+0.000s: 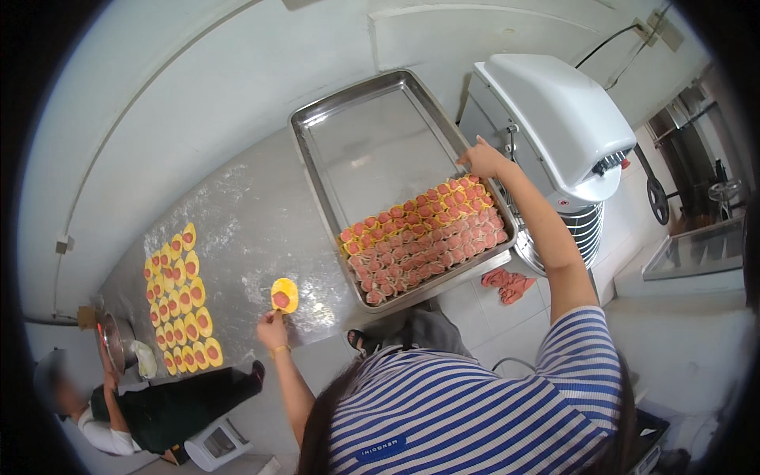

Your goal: The person assembles small pasta parcels by placing a filling onto yellow dough circles, folding them, and sealing the edges. The finished parcels are placed on a metal tray. Another person works nearby on a similar task.

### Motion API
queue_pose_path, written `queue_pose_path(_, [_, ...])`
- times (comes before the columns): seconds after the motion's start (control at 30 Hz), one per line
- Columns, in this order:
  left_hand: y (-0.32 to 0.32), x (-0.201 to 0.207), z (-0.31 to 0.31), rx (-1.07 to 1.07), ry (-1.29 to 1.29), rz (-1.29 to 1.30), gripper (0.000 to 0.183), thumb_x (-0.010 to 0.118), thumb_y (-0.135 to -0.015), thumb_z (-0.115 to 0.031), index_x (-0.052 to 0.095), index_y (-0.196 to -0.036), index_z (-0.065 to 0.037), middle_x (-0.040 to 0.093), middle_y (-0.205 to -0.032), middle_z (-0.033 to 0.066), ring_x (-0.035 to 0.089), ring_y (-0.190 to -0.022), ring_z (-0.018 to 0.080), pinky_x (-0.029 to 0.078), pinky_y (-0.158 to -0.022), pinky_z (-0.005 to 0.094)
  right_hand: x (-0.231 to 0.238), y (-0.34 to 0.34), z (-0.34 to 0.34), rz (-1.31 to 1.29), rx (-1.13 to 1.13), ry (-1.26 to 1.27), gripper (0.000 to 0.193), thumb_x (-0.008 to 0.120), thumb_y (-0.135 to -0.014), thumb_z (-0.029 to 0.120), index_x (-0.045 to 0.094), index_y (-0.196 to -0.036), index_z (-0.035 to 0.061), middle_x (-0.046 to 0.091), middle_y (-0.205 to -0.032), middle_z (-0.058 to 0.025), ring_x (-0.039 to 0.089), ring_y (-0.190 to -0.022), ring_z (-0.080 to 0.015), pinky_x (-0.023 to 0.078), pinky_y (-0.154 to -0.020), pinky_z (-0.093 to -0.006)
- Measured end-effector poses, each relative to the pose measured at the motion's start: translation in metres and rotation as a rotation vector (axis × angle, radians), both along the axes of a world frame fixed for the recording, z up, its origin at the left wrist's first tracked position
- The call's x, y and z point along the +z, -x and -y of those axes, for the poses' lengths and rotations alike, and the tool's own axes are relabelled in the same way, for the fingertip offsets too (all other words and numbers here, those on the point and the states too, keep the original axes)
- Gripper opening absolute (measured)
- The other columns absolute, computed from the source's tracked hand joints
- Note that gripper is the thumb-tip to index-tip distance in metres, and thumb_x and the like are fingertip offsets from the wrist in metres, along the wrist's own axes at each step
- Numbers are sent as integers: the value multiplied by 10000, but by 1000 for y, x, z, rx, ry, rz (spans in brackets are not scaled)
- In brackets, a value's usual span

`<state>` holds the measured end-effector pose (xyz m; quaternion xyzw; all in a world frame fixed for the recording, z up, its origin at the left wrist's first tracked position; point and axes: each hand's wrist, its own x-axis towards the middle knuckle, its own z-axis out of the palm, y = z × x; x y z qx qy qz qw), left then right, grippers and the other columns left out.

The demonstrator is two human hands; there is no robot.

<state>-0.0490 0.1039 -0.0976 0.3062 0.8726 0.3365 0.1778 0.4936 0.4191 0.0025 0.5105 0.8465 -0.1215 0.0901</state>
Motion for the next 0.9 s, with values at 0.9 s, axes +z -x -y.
queue_pose_path(0.9, [14,42,-22,-282,-341,1386,275,419,-927,-102,470,-1185,-21,533,-1183,109,543,-1074,200,458,-908,324,-67,386,252,-1589,-855,897,236,583,-885,177,604,-1056,16,631,-913,-67,617,-780,-123,513,-646,-229])
